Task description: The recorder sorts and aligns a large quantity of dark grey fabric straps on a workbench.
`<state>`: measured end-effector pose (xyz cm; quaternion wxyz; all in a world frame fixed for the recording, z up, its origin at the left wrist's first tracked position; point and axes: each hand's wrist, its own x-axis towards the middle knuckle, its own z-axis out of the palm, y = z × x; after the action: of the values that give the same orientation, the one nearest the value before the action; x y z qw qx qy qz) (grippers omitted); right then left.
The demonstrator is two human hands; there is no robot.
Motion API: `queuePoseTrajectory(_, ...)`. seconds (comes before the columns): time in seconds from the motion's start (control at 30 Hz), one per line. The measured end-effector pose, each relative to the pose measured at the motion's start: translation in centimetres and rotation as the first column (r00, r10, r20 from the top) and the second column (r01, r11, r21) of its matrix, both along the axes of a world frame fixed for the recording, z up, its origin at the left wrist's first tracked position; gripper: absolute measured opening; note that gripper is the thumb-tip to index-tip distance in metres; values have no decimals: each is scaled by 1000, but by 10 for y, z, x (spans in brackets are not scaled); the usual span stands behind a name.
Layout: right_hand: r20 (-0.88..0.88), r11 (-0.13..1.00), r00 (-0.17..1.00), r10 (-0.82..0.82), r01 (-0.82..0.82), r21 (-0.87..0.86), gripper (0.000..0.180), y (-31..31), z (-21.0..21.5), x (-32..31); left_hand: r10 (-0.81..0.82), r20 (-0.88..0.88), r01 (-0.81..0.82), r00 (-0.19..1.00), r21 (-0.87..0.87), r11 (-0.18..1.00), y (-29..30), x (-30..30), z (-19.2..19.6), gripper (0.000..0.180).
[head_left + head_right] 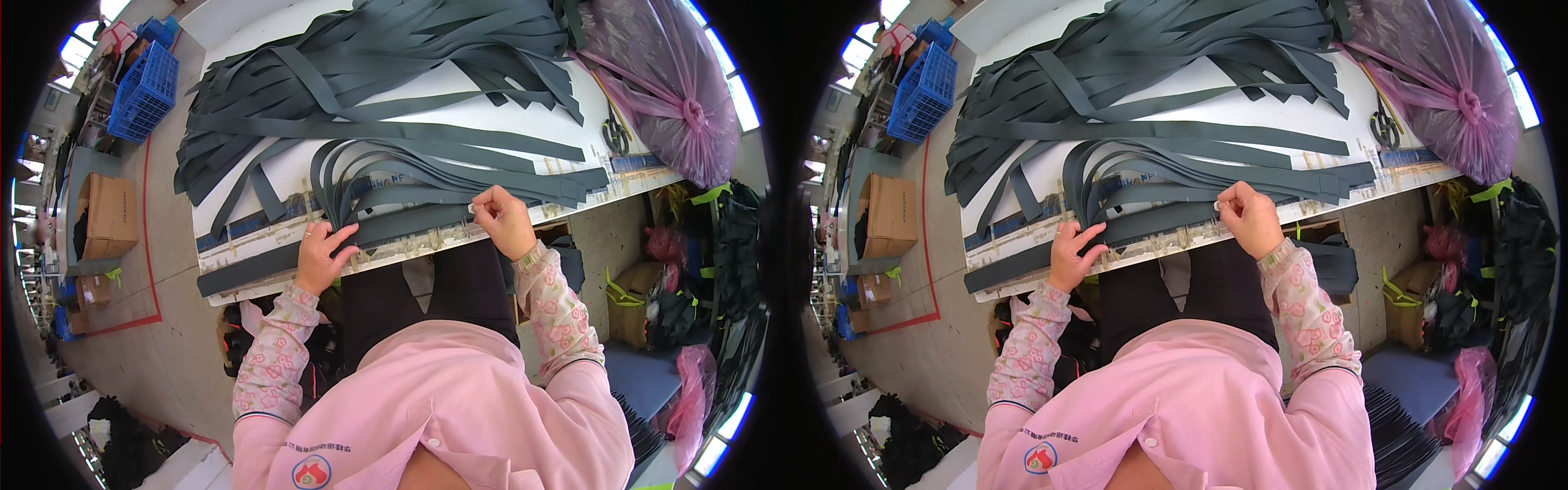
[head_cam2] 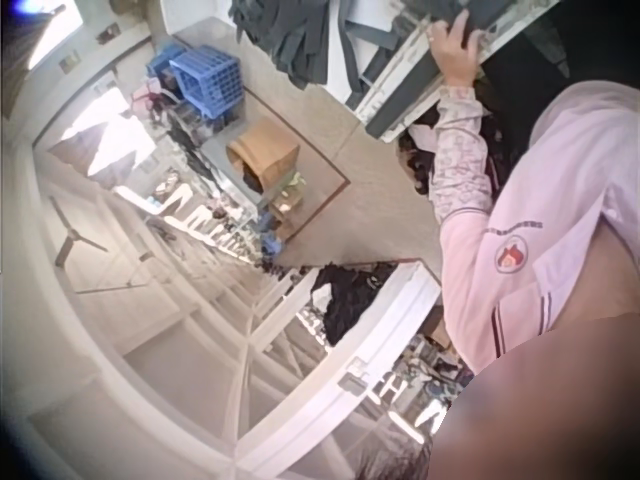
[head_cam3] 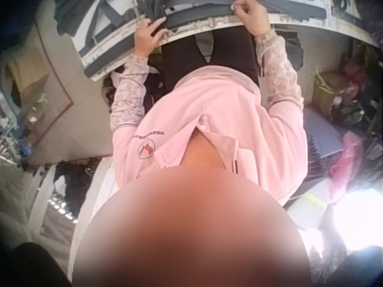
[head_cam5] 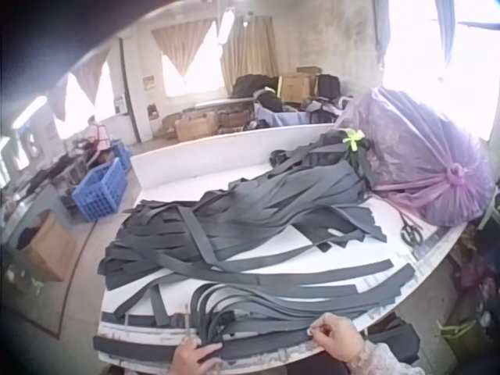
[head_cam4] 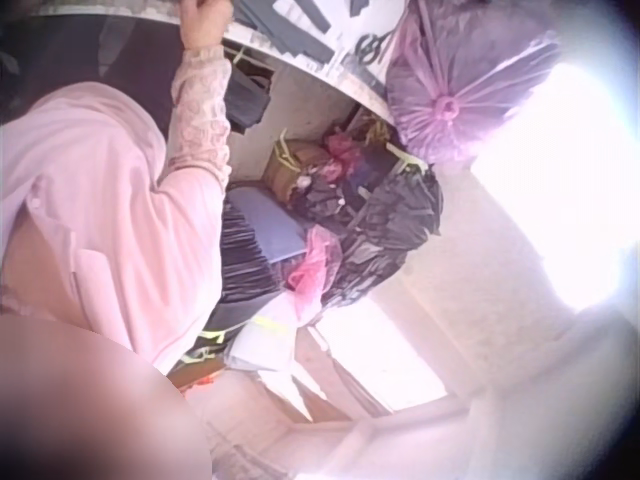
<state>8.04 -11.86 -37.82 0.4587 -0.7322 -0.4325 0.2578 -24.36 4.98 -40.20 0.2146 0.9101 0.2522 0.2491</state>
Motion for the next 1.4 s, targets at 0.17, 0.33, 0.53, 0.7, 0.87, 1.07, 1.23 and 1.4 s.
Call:
queuePoseTrajectory(0.17,-282,891,887,366,-421,-167,19,9,7,-53,-4,18,4,1000,38,999,-2,-2,0,38)
queuePoseTrajectory(0.33,-134,841,850,510,-525,-133,33,59,9,-70,17,12,-17,1000,29,999,-2,-6,-2,42)
queuePoseTrajectory(0.53,-14,936,937,349,-349,46,15,86,0,-112,21,12,-21,1000,35,999,-2,-7,1,41)
queuePoseTrajectory(0.7,99,937,932,349,-345,-63,9,77,-12,-138,-13,64,11,998,27,1000,1,3,-2,45)
queuePoseTrajectory(0.87,249,932,901,357,-362,-27,8,83,-12,-155,15,69,-16,998,17,1000,1,-8,-3,50)
queuePoseTrajectory(1.07,259,947,911,320,-314,-66,8,86,-17,-164,18,70,-18,997,1,1000,0,-10,-5,51)
queuePoseTrajectory(1.23,193,933,915,354,-332,-139,11,85,-24,-158,9,71,-10,997,18,1000,1,-7,-7,50)
queuePoseTrajectory(1.4,-236,966,954,187,-222,-129,11,61,-7,-85,4,57,-6,998,27,1000,0,-6,-8,48)
